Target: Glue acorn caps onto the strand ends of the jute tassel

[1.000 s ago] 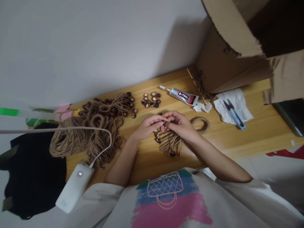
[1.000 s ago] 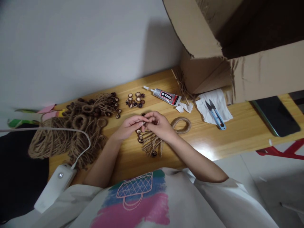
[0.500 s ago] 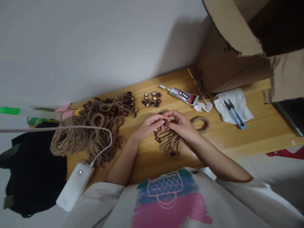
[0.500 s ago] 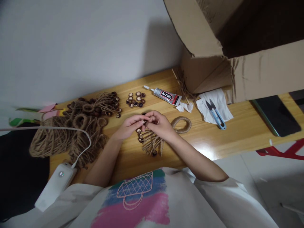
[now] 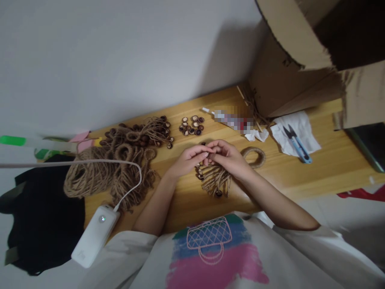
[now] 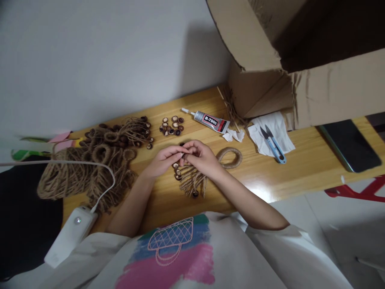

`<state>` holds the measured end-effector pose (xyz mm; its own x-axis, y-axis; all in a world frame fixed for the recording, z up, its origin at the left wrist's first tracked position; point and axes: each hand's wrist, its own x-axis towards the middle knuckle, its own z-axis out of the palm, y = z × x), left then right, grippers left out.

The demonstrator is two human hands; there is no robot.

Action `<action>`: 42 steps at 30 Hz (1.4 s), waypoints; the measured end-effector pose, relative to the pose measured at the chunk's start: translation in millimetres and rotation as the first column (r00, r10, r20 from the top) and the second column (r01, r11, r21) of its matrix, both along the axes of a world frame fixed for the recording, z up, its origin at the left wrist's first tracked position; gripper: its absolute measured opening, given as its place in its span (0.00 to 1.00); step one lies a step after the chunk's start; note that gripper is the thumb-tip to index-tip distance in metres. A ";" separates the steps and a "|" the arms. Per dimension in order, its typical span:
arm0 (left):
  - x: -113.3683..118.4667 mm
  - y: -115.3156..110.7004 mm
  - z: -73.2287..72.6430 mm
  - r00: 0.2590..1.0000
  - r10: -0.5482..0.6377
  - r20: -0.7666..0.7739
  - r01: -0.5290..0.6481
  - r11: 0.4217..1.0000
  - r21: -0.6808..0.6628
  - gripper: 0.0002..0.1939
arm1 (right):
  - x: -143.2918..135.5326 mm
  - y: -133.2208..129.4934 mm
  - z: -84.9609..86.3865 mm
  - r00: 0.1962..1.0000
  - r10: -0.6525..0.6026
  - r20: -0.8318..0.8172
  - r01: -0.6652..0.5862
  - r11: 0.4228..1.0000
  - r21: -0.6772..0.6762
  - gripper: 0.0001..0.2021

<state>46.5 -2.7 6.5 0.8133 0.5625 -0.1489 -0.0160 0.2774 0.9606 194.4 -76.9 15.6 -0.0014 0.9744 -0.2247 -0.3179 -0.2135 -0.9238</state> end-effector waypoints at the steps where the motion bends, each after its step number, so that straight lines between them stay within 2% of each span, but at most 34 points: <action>1: 0.0 0.0 0.0 1.000 -0.002 0.004 0.002 1.000 0.001 0.16 | 0.0 0.0 -0.1 1.000 0.001 -0.001 -0.001 1.000 -0.005 0.09; 12: -1.3 1.3 -1.0 0.999 -0.036 -0.010 0.036 0.999 0.036 0.18 | 0.2 0.3 -1.2 1.000 0.016 0.015 -0.016 1.000 -0.002 0.09; 18: -3.4 -0.5 -3.3 0.999 -0.029 -0.040 0.030 0.999 0.033 0.19 | 0.4 -1.0 -4.5 0.998 -0.030 0.064 0.032 0.999 -0.037 0.11; 22: -4.0 -0.9 -5.1 0.999 -0.033 -0.035 0.033 0.999 0.023 0.17 | 0.2 -0.3 -5.5 0.998 -0.006 0.059 0.008 0.999 -0.045 0.11; 27: -3.9 -0.1 -4.9 0.999 -0.020 -0.025 0.020 1.000 0.016 0.16 | 0.0 -0.4 -2.0 0.999 -0.011 0.053 0.014 0.999 -0.047 0.12; 35: -3.8 -0.5 -6.2 1.000 -0.028 0.003 0.028 0.998 -0.053 0.18 | 0.5 0.7 5.8 0.999 -0.035 -0.013 0.033 0.986 -0.161 0.13; 42: -4.4 -0.3 -5.7 0.999 -0.021 -0.029 0.020 0.999 -0.031 0.18 | 0.6 0.8 3.7 1.000 -0.022 -0.002 0.022 0.991 -0.129 0.13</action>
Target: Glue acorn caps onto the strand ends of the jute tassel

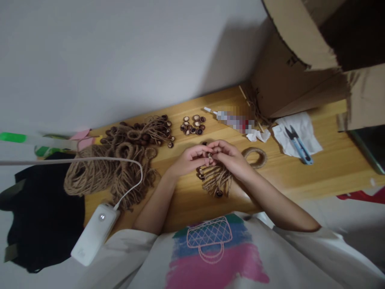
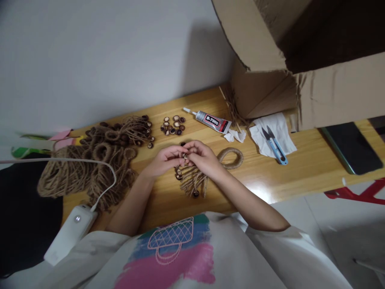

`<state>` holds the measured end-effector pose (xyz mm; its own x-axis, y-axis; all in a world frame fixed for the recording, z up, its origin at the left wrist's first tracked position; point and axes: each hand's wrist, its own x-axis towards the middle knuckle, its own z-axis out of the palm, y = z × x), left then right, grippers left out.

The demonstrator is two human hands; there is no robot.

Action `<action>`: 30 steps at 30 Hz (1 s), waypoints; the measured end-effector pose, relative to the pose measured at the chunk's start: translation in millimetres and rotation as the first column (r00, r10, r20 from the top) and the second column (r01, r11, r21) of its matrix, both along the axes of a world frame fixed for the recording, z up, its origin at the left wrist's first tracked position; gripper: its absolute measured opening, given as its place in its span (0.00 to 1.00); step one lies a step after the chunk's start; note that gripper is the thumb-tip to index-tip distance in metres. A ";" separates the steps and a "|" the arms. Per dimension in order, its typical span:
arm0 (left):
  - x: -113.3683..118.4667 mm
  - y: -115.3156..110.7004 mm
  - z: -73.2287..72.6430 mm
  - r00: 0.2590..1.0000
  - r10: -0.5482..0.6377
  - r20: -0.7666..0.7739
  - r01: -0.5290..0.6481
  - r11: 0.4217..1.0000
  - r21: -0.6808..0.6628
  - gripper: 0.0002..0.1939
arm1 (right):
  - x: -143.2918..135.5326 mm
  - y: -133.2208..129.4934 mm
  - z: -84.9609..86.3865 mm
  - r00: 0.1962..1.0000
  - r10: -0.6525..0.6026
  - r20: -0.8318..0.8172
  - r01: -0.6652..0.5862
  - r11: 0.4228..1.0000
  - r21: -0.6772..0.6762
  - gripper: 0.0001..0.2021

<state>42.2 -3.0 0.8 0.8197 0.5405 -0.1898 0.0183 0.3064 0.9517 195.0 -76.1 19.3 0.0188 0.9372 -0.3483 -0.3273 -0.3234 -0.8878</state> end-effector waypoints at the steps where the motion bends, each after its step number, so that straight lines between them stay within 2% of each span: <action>1: 0.0 0.1 0.4 1.000 0.001 -0.007 -0.001 1.000 0.013 0.18 | 0.2 -0.2 -0.2 1.000 0.008 0.002 -0.008 1.000 0.012 0.13; 9: -0.1 0.2 1.2 1.000 -0.006 0.001 0.006 0.999 0.034 0.16 | 0.6 -1.0 -2.2 0.999 0.036 0.021 -0.039 0.994 0.107 0.10; 30: 0.4 -0.6 1.2 1.000 0.001 -0.010 0.000 1.000 0.029 0.17 | 0.5 -0.7 -2.8 0.997 0.043 0.063 -0.050 0.993 0.107 0.11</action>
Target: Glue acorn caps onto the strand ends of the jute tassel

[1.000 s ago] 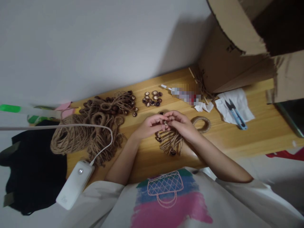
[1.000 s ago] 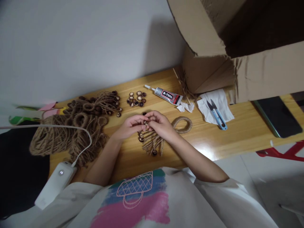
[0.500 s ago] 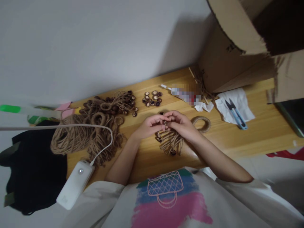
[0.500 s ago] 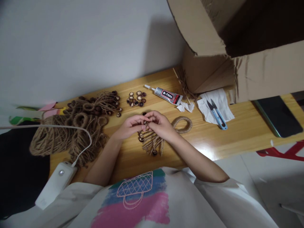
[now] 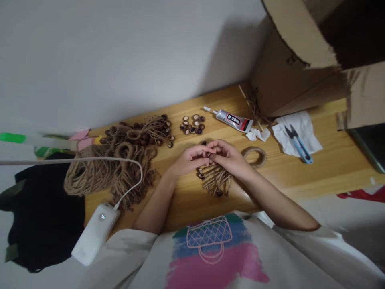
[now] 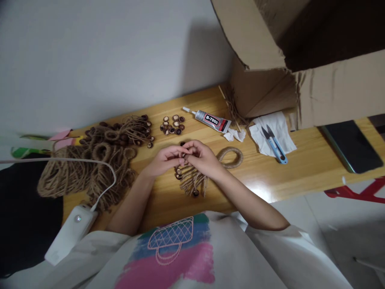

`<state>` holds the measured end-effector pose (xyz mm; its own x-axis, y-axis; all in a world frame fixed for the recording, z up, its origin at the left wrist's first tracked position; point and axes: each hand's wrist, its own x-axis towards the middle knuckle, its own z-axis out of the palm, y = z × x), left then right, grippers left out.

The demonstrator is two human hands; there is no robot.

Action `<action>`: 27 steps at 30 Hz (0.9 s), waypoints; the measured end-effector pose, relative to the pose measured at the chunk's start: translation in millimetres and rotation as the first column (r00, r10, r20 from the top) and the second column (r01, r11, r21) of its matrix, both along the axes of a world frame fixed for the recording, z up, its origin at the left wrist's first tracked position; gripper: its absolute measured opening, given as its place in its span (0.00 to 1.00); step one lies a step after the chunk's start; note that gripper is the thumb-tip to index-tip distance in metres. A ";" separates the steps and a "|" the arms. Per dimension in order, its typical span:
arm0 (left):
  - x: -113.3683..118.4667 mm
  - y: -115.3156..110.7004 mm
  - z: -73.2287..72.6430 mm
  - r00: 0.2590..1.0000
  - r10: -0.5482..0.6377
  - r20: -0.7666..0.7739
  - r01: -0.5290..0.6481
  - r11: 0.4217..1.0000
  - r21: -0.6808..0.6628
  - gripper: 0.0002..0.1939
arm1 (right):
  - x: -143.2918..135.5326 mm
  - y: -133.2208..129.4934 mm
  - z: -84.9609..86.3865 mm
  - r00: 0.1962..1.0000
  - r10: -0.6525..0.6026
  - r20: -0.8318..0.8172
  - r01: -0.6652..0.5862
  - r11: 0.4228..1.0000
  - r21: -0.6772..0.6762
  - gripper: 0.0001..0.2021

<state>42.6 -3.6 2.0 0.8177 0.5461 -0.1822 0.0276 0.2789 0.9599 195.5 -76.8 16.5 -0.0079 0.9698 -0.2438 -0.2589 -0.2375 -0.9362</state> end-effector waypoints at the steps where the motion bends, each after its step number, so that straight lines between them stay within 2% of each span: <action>1: 0.1 0.0 0.3 1.000 -0.003 -0.003 0.003 1.000 -0.001 0.17 | 0.0 0.0 0.0 1.000 0.000 0.006 0.000 1.000 -0.003 0.11; 15: -0.2 0.1 -0.4 1.000 -0.013 -0.020 0.013 1.000 0.024 0.16 | -0.1 0.0 0.0 0.999 0.003 0.032 -0.002 1.000 -0.005 0.11; 27: -0.1 0.4 -2.1 0.999 -0.032 0.023 0.032 0.999 0.015 0.16 | 0.4 -0.1 0.8 0.999 0.006 0.040 -0.006 1.000 0.001 0.11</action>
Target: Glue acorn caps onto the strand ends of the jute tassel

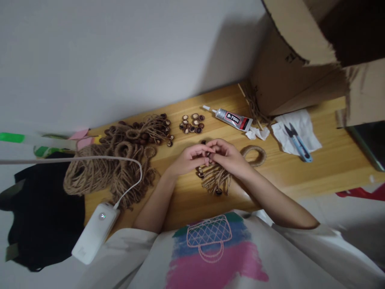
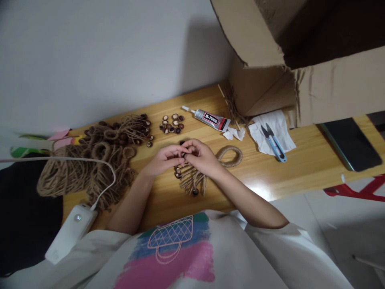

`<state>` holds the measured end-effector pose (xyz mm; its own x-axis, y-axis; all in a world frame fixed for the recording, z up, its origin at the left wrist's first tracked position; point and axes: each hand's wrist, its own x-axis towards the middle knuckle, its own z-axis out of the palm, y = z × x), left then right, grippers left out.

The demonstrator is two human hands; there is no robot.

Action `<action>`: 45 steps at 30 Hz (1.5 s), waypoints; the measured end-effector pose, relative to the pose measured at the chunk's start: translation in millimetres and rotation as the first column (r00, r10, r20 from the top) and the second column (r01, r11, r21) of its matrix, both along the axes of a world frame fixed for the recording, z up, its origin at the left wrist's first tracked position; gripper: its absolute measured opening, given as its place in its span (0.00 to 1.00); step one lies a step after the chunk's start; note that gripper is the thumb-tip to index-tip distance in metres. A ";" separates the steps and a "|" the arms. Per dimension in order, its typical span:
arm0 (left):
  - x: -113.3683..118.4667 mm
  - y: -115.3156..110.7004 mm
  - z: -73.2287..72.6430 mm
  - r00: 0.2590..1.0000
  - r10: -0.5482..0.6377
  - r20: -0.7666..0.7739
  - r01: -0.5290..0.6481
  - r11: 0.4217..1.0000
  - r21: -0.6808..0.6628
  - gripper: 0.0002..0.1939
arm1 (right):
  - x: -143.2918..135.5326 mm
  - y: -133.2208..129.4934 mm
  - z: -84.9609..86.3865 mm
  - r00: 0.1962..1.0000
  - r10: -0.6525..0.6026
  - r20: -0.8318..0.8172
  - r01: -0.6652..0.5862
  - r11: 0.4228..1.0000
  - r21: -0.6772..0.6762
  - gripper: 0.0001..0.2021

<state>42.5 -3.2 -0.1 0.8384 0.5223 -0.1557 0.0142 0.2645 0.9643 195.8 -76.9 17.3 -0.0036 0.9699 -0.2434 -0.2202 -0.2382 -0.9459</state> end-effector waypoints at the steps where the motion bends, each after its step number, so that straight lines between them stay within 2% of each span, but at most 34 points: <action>1: 0.1 0.0 0.0 1.000 0.003 -0.004 -0.003 1.000 -0.002 0.16 | 0.1 0.1 0.0 1.000 0.002 -0.003 -0.002 1.000 0.001 0.10; 12: 0.7 -1.1 2.7 1.000 0.017 -0.019 -0.017 1.000 -0.023 0.15 | 0.5 1.9 0.0 1.000 0.021 -0.016 -0.021 1.000 -0.010 0.10; 45: -1.0 -1.0 -1.7 1.000 -0.004 -0.020 0.003 1.000 -0.008 0.16 | -0.2 2.0 -1.0 1.000 0.009 0.006 -0.009 1.000 -0.004 0.10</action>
